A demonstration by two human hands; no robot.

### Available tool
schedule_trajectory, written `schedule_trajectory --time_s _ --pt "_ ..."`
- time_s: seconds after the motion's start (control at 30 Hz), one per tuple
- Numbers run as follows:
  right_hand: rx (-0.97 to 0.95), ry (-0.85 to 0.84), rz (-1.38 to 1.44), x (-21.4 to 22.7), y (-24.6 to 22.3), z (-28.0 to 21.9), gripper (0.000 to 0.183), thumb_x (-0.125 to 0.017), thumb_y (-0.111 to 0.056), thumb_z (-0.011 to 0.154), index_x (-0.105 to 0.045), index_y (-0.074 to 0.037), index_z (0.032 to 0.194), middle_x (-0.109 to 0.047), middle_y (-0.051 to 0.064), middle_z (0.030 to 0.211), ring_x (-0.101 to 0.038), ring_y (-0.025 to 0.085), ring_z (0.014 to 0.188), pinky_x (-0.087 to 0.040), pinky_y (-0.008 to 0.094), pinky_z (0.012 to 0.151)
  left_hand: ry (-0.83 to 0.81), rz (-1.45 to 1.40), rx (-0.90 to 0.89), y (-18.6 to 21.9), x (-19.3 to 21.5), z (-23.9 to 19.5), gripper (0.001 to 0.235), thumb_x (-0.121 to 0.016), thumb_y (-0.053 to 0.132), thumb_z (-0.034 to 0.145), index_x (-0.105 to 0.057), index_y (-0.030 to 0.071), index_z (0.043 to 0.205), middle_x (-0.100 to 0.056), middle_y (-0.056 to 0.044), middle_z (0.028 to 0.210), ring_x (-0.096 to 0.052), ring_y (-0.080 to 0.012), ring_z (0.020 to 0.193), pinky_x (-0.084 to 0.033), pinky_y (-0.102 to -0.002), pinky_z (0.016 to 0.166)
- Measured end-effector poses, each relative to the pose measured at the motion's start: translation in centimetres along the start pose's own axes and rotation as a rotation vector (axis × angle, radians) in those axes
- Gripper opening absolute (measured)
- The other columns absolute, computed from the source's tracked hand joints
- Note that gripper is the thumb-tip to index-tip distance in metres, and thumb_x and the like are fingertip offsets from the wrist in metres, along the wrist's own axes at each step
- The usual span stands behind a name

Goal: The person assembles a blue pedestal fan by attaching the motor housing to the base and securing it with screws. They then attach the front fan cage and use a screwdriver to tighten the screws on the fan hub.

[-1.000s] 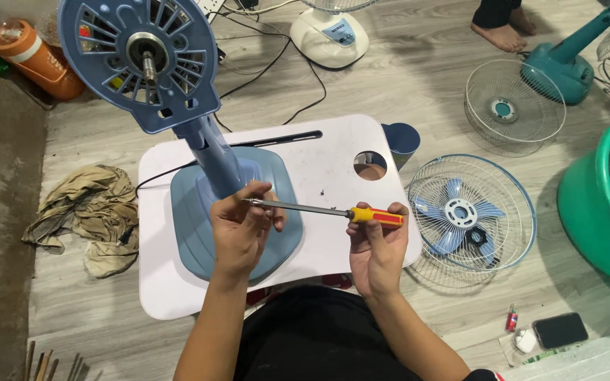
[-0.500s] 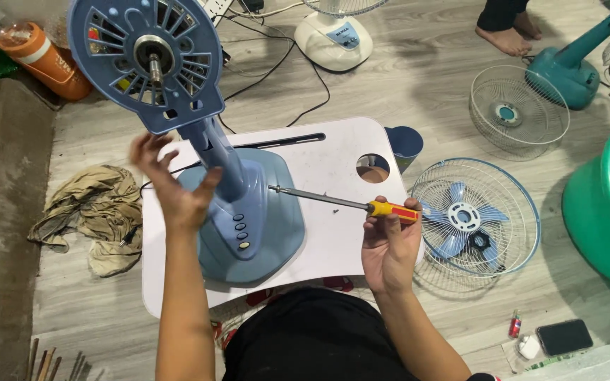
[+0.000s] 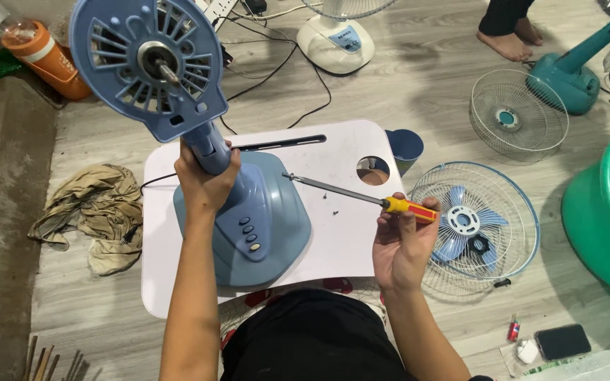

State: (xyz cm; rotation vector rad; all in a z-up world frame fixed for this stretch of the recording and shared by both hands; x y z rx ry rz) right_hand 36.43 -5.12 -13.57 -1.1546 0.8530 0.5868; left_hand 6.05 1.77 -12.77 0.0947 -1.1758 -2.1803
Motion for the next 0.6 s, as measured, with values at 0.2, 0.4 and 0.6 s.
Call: schedule_trajectory --time_s 0.2,0.4,0.6 --pt "0.085 -0.034 -0.03 -0.5 -0.2 0.8 0.036 -0.063 -0.009 0.101 -0.04 -0.019 0.126 -0.066 0.017 0.117 -0.075 0.024 0.087 -0.068 0.028 0.081 0.095 0.116 0.04 1.9 0.8 -0.8 0.038 -0.084 0.017 0.078 -0.058 0.005 0.103 -0.077 -0.009 0.089 -0.076 -0.0311 0.086 -0.059 -0.044 0.083" --pt "0.153 -0.047 -0.048 -1.2 -0.2 1.0 0.039 -0.065 -0.01 0.099 -0.039 -0.02 0.127 -0.065 0.018 0.116 -0.075 0.025 0.088 -0.067 0.028 0.08 0.152 0.183 0.009 2.2 0.5 -1.2 0.039 -0.082 0.018 0.079 -0.054 0.004 0.103 -0.076 -0.011 0.088 -0.076 -0.0348 0.085 -0.059 -0.048 0.08" --pt "0.27 -0.079 -0.05 -2.1 -0.3 1.2 0.044 -0.07 -0.01 0.097 -0.039 -0.019 0.126 -0.066 0.021 0.114 -0.076 0.029 0.088 -0.069 0.032 0.078 0.208 0.201 0.06 2.4 0.2 -1.6 0.045 -0.083 0.022 0.079 -0.053 0.005 0.108 -0.075 -0.015 0.092 -0.074 -0.0408 0.087 -0.059 -0.052 0.08"
Point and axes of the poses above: each hand's wrist, its own z-axis towards the middle knuckle, its own x-axis out of the back of the hand, y = z × x, the point moved 1 cm from there along z, towards the middle knuckle
